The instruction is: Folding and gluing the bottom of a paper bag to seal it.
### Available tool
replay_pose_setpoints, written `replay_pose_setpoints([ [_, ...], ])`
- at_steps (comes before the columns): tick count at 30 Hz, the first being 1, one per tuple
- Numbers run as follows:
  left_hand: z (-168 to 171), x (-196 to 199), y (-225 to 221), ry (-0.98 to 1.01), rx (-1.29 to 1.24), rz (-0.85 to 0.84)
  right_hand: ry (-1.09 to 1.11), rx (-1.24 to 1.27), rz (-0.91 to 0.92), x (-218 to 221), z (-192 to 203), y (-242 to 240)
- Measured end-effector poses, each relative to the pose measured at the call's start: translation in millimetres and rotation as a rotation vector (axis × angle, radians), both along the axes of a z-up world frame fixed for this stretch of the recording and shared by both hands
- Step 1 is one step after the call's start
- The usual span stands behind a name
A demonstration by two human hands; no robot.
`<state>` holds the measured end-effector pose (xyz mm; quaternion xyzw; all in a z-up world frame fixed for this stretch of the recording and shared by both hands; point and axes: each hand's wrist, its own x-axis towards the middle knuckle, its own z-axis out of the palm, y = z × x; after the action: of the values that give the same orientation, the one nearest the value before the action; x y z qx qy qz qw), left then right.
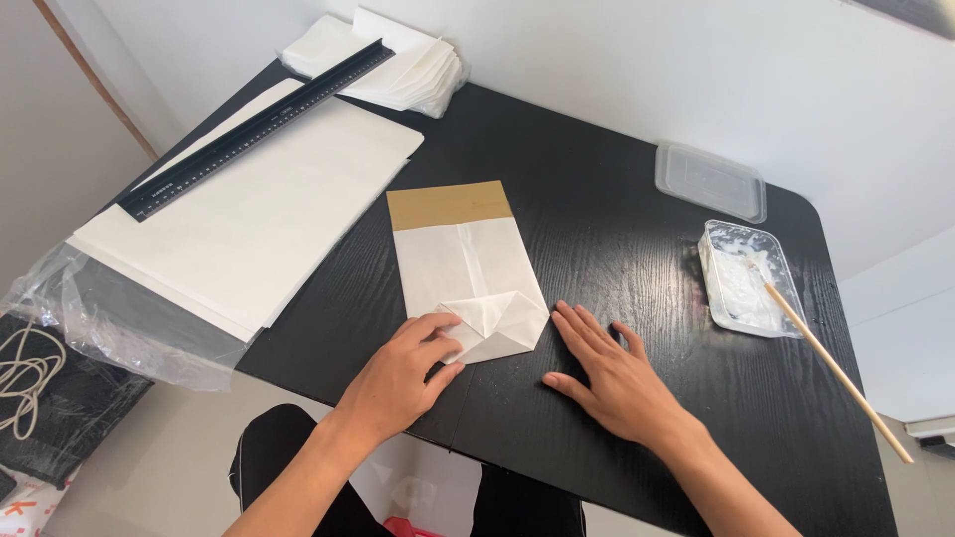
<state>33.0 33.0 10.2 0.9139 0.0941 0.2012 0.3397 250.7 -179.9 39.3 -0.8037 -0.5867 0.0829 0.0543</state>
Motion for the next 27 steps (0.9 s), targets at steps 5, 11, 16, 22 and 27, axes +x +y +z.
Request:
replay_pose_setpoints([
  [5, -3.2, 3.0, 0.0, -0.055, 0.012, 0.008, 0.065, 0.003, -0.190, 38.0, -9.4, -63.4],
  [11, -3.1, 10.0, -0.2, -0.131, 0.049, -0.066, 0.178, 0.121, -0.678, 123.4, -58.2, -194.6],
  [16, -2.8, 9.6, -0.6, -0.186, 0.140, -0.078, 0.128, 0.052, -1.151, 154.0, -47.9, -222.8],
  [22, -3.6, 5.8, -2.9, -0.179, 0.130, -0.023, 0.080, 0.434, -1.089, 123.3, 25.6, -156.2],
  [27, -5.8, 5.2, -3.8, -0.174, 0.111, -0.010, -0.135, 0.677, -0.862, 171.9, 6.0, -159.9],
])
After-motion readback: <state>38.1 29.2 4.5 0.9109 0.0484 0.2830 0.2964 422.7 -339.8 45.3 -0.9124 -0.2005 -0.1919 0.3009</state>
